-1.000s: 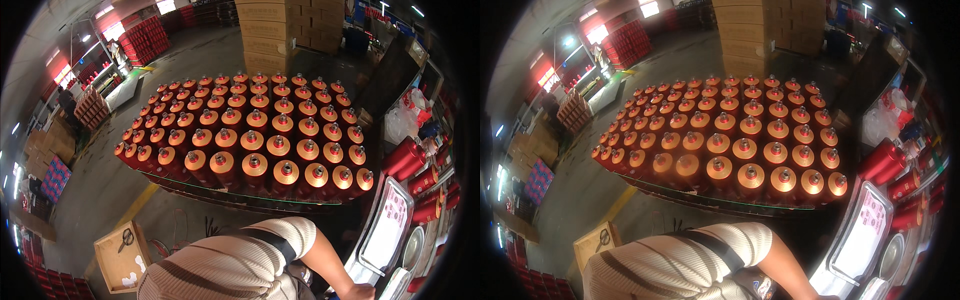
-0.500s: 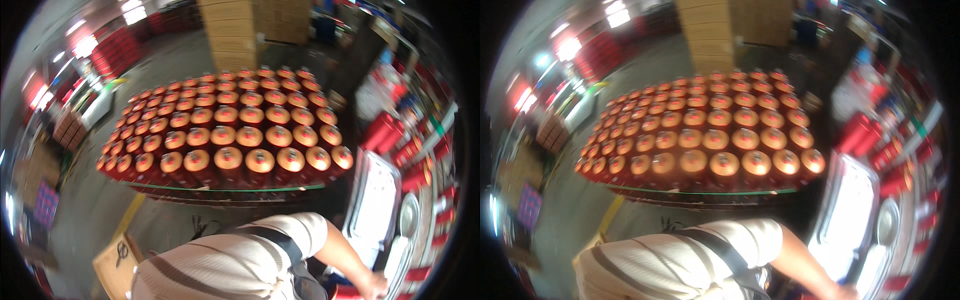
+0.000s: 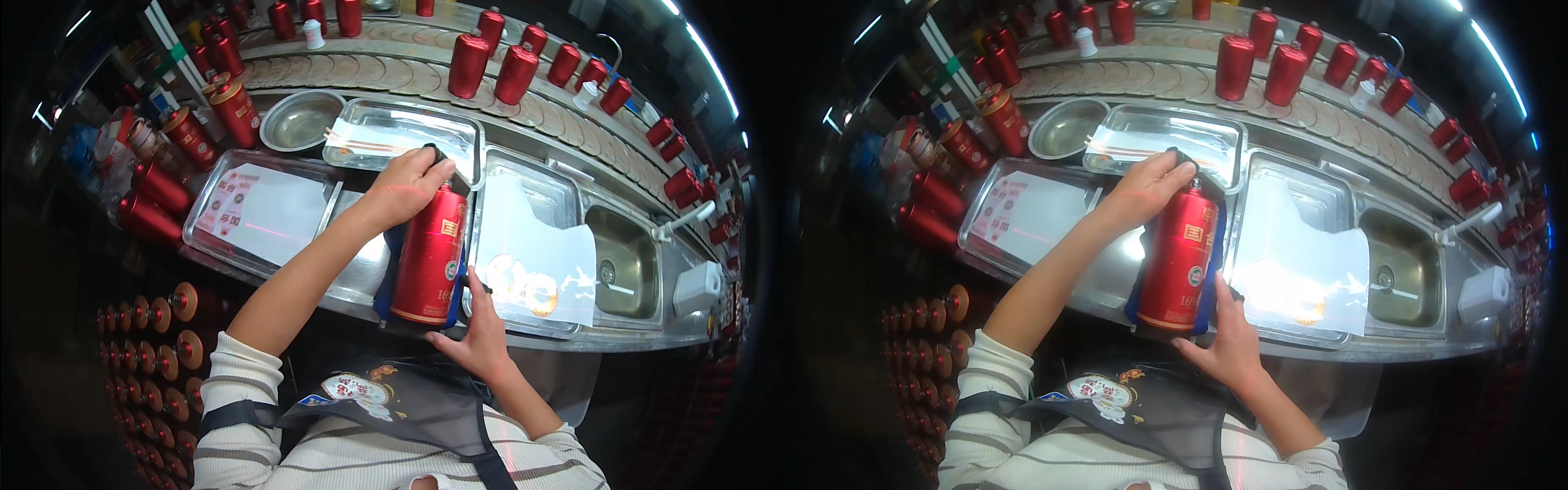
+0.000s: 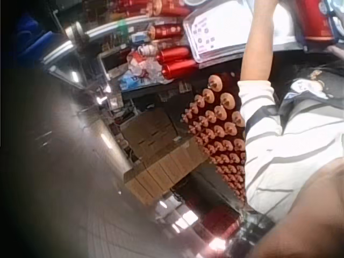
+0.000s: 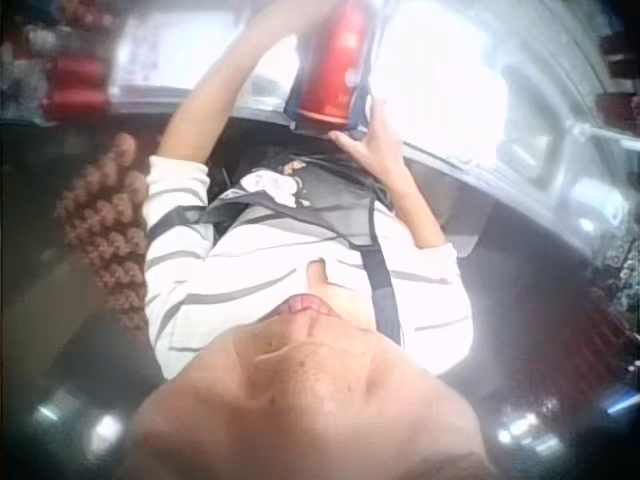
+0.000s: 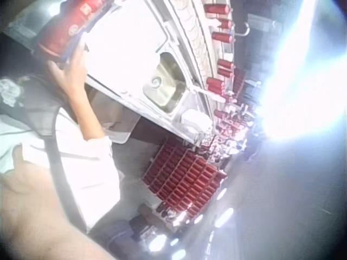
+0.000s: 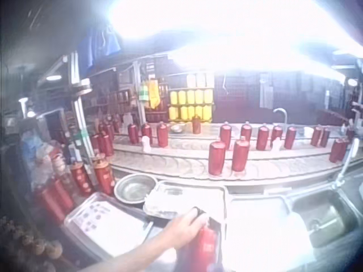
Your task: The person applies circular labels to the necks of red cylindrical containers and then wraps rectangular paper labels around the bodies. They smooth each label by hand and place finished containers on a tray.
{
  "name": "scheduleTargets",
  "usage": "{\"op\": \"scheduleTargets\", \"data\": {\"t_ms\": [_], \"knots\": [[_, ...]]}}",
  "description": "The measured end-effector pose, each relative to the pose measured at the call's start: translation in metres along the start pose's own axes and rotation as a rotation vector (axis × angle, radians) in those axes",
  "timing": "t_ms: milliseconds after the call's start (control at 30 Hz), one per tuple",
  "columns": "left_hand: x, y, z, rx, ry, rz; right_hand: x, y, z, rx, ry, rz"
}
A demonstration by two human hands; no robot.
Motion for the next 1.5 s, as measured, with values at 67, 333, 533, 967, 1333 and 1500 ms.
{"op": "scheduleTargets", "data": {"t_ms": [67, 333, 533, 967, 1333, 1500], "knots": [[0.000, 0.007, -0.003, 0.001, -0.052, -0.076, -0.005, 0.003, 0.005, -0.020, 0.040, 0.043], [0.012, 0.027, 0.005, 0.056, -0.084, 0.003, 0.004, 0.018, -0.016, -0.201, -0.168, -0.062], [0.029, 0.024, 0.007, 0.063, -0.160, 0.168, 0.042, -0.002, 0.012, -0.002, -0.009, -0.458], [-0.084, -0.304, 0.128, -0.296, 0.127, -0.038, 0.185, 0.031, -0.175, 0.050, -0.722, 0.132], [-0.025, -0.353, 0.243, -0.747, -0.082, -0.713, 0.457, 0.283, -0.340, 0.126, -1.262, 0.268], [0.002, -0.345, 0.275, -0.690, -0.259, -0.621, 0.493, 0.333, -0.335, 0.201, -1.177, 0.193]]}}
Point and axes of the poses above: each hand's wrist, its own z-axis away from the middle knuckle, its own y-axis out of the palm, x = y × z, the point moved 4 cm from there along -z, towards the middle knuckle, and after that the axes turned 2 degrees about y, right-handed, at the moved point
